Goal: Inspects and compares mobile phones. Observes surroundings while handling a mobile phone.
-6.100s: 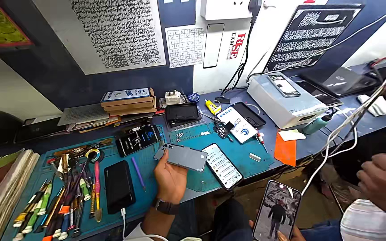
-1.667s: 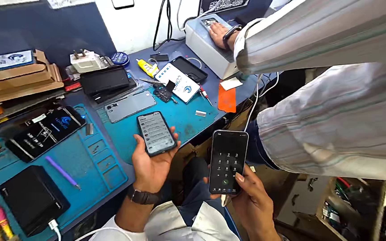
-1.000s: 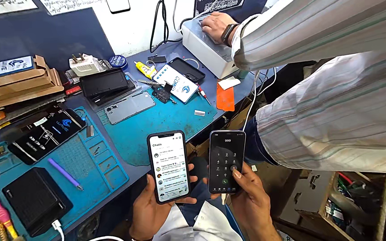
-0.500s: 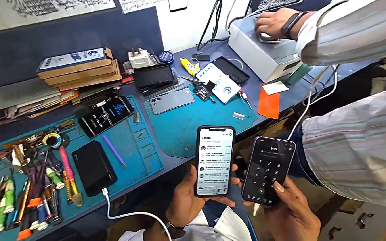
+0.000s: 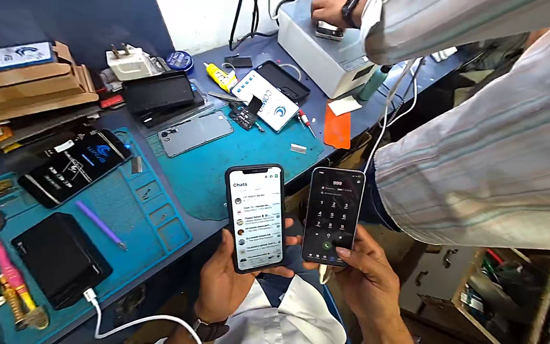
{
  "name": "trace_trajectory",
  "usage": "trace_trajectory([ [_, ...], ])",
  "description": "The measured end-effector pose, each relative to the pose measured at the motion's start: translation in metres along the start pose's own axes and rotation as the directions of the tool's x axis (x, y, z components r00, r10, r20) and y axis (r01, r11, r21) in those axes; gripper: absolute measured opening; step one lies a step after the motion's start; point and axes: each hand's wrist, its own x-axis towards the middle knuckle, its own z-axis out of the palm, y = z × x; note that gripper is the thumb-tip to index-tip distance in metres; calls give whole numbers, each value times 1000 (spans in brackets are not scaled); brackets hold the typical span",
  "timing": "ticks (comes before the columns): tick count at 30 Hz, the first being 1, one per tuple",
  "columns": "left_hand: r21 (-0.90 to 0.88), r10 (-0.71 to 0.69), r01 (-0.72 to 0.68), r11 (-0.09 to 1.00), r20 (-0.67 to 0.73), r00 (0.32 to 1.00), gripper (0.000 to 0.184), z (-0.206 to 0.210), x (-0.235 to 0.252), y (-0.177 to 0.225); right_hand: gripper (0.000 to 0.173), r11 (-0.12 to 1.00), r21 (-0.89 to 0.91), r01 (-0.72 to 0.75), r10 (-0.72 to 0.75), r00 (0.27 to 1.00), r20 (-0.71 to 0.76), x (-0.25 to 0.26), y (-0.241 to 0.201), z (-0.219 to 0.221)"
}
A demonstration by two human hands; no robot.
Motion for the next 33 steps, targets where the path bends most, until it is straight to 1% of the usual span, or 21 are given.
trace_trajectory([
  [8,-12,-4,4,1000,3,1000,64,2,-1,1,35,1000,17,-10,10,1000,-16,-3,-1,0],
  [11,-18,-4,4,1000,1,1000,65,2,-2,0,38,1000,20,-2,1,1000,22,-3,-1,-1],
  [14,-37,-7,7,999,8,1000,65,2,-3,-1,40,1000,23,6,-6,1000,30,-3,0,-2],
  [20,-58,-14,15,998,16,1000,63,4,-6,-4,42,999,-35,23,-24,999,-40,-2,1,-1],
  [25,-56,-31,32,998,21,999,62,5,-6,-6,50,998,-53,14,-17,998,-65,0,4,-3],
  [28,-44,-41,43,998,34,999,64,5,-6,-6,48,998,-59,-1,-4,996,-93,0,4,-1],
  [31,-41,-42,43,998,42,998,63,5,-5,-6,44,997,-73,-19,8,988,-151,2,3,0],
  [33,-43,-46,47,998,40,998,64,4,-5,-7,43,997,-72,-32,20,988,-156,3,3,0],
])
